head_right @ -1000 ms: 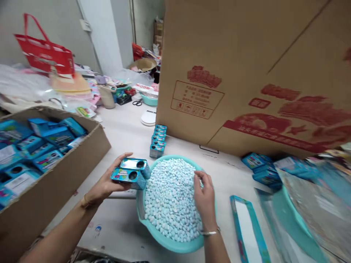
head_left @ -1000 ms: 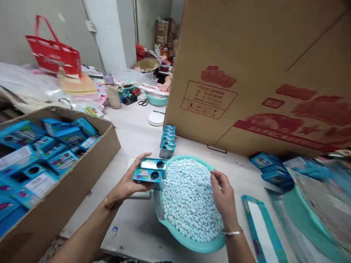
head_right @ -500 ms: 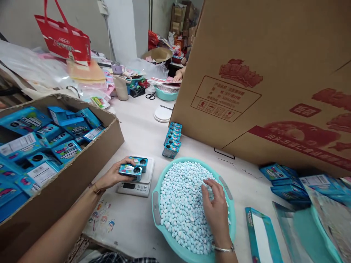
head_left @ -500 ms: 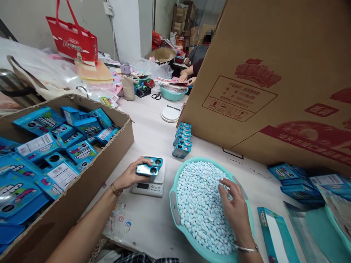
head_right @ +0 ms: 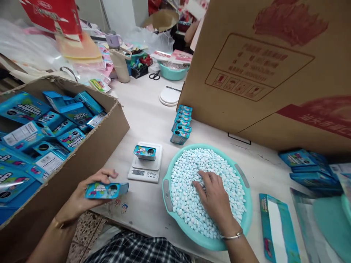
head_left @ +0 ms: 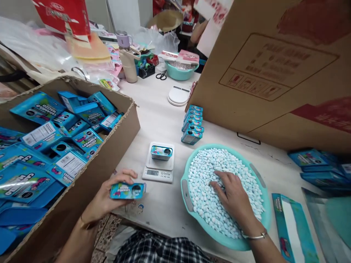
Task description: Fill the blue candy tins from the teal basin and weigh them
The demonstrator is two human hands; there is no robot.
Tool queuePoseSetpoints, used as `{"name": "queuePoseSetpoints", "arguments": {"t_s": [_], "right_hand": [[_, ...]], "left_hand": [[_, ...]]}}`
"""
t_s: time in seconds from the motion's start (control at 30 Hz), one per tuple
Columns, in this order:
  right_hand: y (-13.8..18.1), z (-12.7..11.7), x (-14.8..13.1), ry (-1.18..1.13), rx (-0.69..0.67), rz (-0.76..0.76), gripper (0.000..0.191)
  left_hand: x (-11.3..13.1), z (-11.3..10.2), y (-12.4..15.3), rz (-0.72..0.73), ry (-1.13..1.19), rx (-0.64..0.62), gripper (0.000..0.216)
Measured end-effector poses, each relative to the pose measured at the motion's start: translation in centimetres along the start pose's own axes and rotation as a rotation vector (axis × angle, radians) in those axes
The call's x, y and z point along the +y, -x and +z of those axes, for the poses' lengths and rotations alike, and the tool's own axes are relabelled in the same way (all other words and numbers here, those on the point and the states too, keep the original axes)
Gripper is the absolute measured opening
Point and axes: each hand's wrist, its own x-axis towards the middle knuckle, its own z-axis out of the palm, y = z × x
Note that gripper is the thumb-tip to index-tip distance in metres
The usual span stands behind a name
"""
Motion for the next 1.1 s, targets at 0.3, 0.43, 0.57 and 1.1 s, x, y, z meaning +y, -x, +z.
{"name": "queuePoseSetpoints", "arguments": {"t_s": [0.3, 0.43, 0.57, 1.1], "right_hand": [[-0.7, -1.5, 1.0, -0.345, -0.003, 0.368, 0.041], [-0.8, -2.8, 1.5, -0.859, 0.116, 0.736, 0.037], [-0.4, -3.1, 3.0, -1.185, 0.071, 0.771, 0.03], [0.1, -3.0, 0.0, -0.46, 0.144, 0.481, 0.038]], "left_hand": [[-2.4, 9.3, 1.6, -0.135, 0.224, -0.122, 0.029], [-2.8, 10.7, 0.6, -0.106, 0.236, -0.193, 0.029], [-3.1, 10.3, 0.7, -0.159, 0.187, -0.245, 0.04], [-3.6, 4.3, -8.4, -0.045, -0.359, 0.326, 0.085]]}}
